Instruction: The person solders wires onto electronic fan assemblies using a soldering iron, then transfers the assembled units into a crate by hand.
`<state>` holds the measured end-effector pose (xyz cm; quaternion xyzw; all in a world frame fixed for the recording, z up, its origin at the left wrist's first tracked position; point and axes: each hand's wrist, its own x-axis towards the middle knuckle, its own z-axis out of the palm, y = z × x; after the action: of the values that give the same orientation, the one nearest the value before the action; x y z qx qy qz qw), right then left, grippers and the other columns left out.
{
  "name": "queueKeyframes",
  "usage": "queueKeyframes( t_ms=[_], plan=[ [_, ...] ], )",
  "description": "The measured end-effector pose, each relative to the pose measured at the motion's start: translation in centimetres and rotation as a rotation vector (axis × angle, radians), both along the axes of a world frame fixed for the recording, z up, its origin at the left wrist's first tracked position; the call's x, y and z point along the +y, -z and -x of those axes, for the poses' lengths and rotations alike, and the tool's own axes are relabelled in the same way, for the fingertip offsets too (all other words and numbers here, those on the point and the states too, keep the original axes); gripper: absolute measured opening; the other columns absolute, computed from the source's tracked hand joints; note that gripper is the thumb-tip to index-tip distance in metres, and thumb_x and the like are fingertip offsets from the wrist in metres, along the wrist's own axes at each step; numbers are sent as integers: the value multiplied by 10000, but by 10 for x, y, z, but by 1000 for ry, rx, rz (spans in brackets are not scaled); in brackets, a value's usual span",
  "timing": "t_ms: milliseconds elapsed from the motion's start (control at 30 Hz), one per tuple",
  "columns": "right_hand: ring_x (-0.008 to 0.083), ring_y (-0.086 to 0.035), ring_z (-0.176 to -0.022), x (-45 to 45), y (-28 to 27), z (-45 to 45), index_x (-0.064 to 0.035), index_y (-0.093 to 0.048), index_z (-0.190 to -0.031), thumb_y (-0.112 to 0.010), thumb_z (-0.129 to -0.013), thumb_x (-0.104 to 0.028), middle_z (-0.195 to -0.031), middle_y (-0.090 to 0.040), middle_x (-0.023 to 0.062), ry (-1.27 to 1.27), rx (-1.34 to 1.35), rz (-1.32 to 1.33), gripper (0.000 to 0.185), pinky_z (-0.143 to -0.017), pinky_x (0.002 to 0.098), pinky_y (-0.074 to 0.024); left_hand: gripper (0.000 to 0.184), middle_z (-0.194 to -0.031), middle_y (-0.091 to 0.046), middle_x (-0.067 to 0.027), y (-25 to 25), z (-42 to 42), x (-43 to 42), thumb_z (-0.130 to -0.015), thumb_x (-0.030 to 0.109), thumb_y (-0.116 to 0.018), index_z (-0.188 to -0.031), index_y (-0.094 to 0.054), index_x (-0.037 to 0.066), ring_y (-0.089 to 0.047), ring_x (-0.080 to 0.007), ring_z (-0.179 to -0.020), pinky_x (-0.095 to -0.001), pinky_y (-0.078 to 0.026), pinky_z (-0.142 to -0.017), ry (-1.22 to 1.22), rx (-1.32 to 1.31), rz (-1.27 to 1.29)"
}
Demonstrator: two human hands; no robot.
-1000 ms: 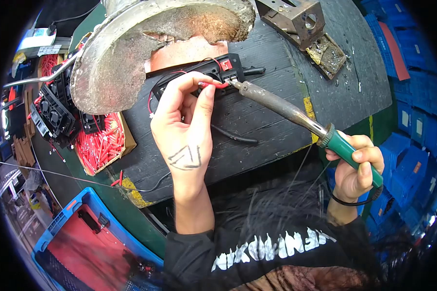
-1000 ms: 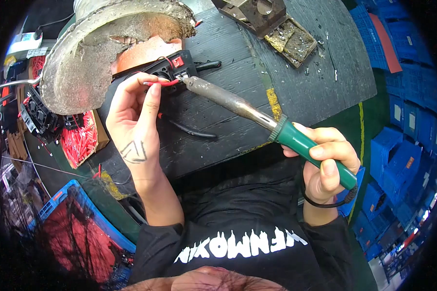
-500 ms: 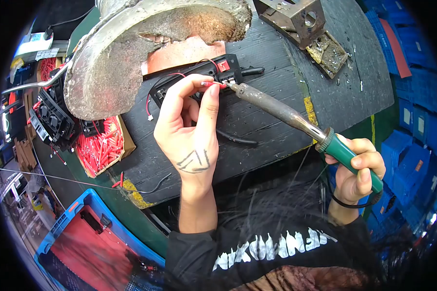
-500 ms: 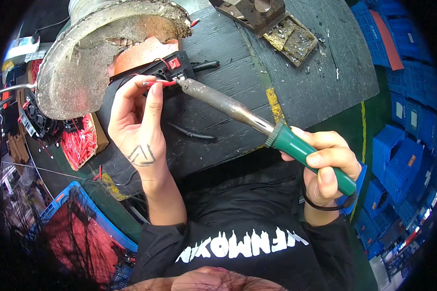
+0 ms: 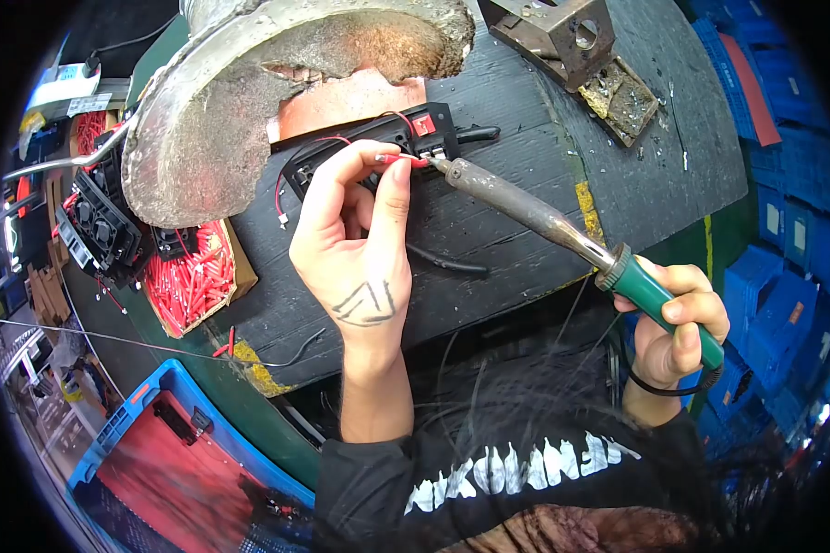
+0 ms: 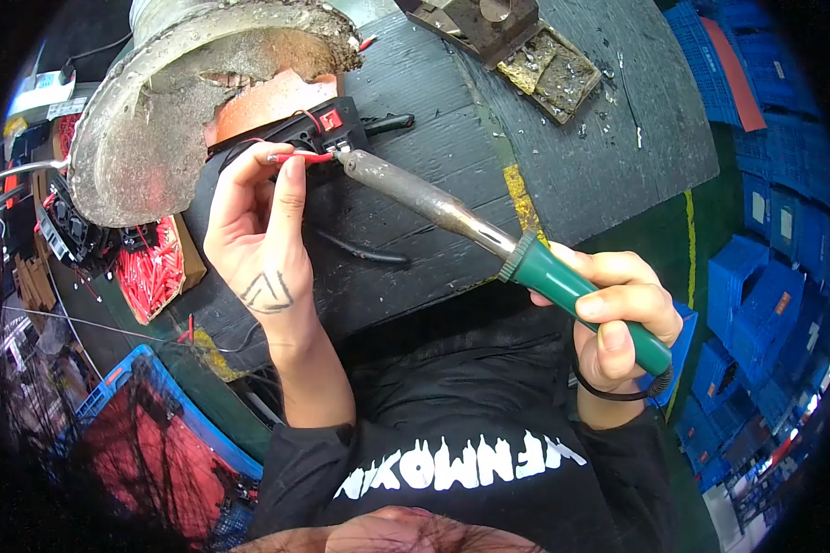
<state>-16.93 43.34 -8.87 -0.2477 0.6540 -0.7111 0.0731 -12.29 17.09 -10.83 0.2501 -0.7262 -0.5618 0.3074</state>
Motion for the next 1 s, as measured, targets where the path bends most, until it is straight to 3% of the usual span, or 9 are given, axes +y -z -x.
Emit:
queueKeyframes(
  t_ms=[333, 567, 1000],
  plan=[
    [297, -651, -736, 6, 6, 1, -91, -575, -968, -530, -954, -341, -1074, -620, 219, 48, -59, 135, 254, -614, 359, -541, 181, -860, -600, 68, -1, -1, 0, -843, -16, -718, -1018, -677, 11, -312, 7, -604, -146, -251, -542, 7, -6, -1],
    [297, -624, -742, 6, 26, 21, -79, -579, -985, -540, -934, -333, -1005, -623, 222, 149, -332, 291, 261, -617, 343, -500, 174, -848, -594, 72, -1, -1, 1, -849, -18, -711, -1017, -677, 12, -317, 6, -612, -147, -249, -545, 9, -9, -35],
    [283, -663, -730, -4, 52, 41, -60, -584, -960, -547, -940, -325, -966, -633, 211, 127, -477, 384, 268, -600, 325, -557, 163, -902, -650, 30, -7, -7, -1, -863, -48, -677, -1019, -668, -3, -340, -6, -645, -145, -303, -594, 40, -77, -83]
  ],
)
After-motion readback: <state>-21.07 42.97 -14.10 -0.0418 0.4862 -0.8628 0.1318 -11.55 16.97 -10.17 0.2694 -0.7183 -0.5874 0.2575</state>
